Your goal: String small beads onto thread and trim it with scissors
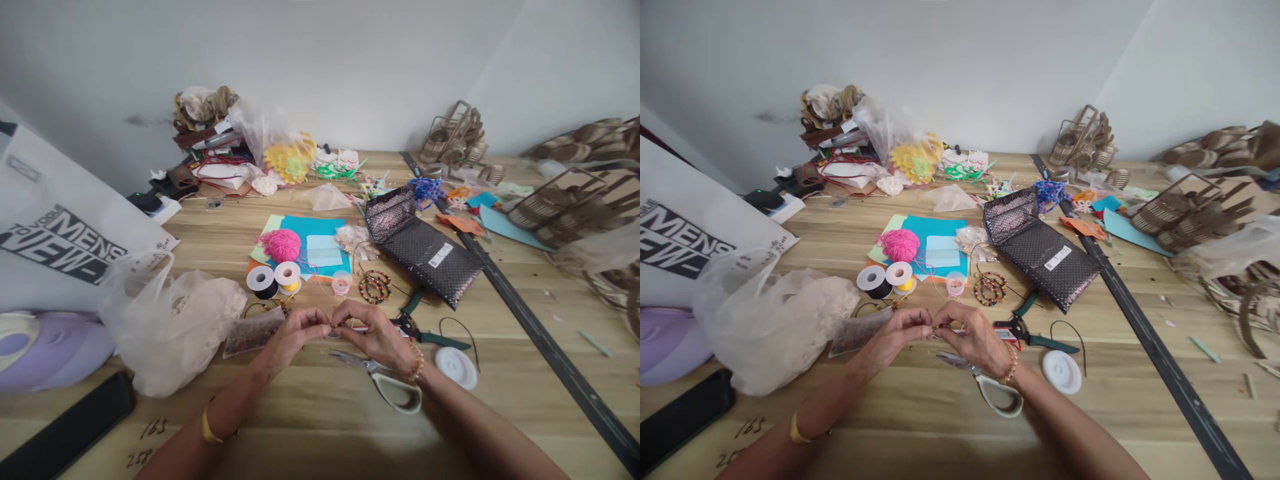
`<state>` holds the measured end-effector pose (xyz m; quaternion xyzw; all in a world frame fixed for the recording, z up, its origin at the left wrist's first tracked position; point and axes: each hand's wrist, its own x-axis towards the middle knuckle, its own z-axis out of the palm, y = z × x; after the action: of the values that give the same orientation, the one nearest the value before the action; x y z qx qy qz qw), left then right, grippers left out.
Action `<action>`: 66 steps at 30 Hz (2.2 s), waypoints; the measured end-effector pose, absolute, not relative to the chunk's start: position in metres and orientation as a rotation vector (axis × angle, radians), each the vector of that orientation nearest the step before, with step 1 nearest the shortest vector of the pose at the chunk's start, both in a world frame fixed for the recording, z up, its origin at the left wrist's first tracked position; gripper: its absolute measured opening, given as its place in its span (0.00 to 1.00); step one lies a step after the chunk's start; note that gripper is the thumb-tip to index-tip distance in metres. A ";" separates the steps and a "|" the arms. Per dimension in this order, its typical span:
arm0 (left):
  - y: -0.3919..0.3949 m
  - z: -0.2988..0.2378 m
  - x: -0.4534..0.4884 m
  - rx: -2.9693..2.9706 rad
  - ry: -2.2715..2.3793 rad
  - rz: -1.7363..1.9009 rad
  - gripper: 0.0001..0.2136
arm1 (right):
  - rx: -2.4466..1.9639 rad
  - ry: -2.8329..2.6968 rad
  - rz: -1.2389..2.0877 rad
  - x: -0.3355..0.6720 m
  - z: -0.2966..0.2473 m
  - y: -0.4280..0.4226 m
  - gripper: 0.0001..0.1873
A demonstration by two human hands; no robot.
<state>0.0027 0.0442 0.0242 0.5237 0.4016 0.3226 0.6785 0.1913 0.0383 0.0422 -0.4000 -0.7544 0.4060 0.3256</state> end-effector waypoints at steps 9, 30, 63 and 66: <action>0.042 0.028 0.006 1.381 1.112 0.803 0.04 | -1.062 -1.903 1.156 0.190 0.037 0.039 0.06; 0.045 0.020 0.001 1.187 0.902 0.745 0.09 | -1.096 -2.007 1.018 0.192 0.038 0.039 0.06; 0.043 0.016 0.007 1.370 0.979 0.830 0.12 | -0.927 -2.204 0.824 0.194 0.041 0.041 0.08; 0.041 0.016 0.007 1.446 1.046 0.829 0.10 | -0.907 -2.256 0.786 0.194 0.038 0.042 0.09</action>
<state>0.0071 0.0408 0.0162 0.6118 0.4426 0.3509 0.5538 0.1945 0.0418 0.0376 -0.3397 -0.8451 0.2946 0.2891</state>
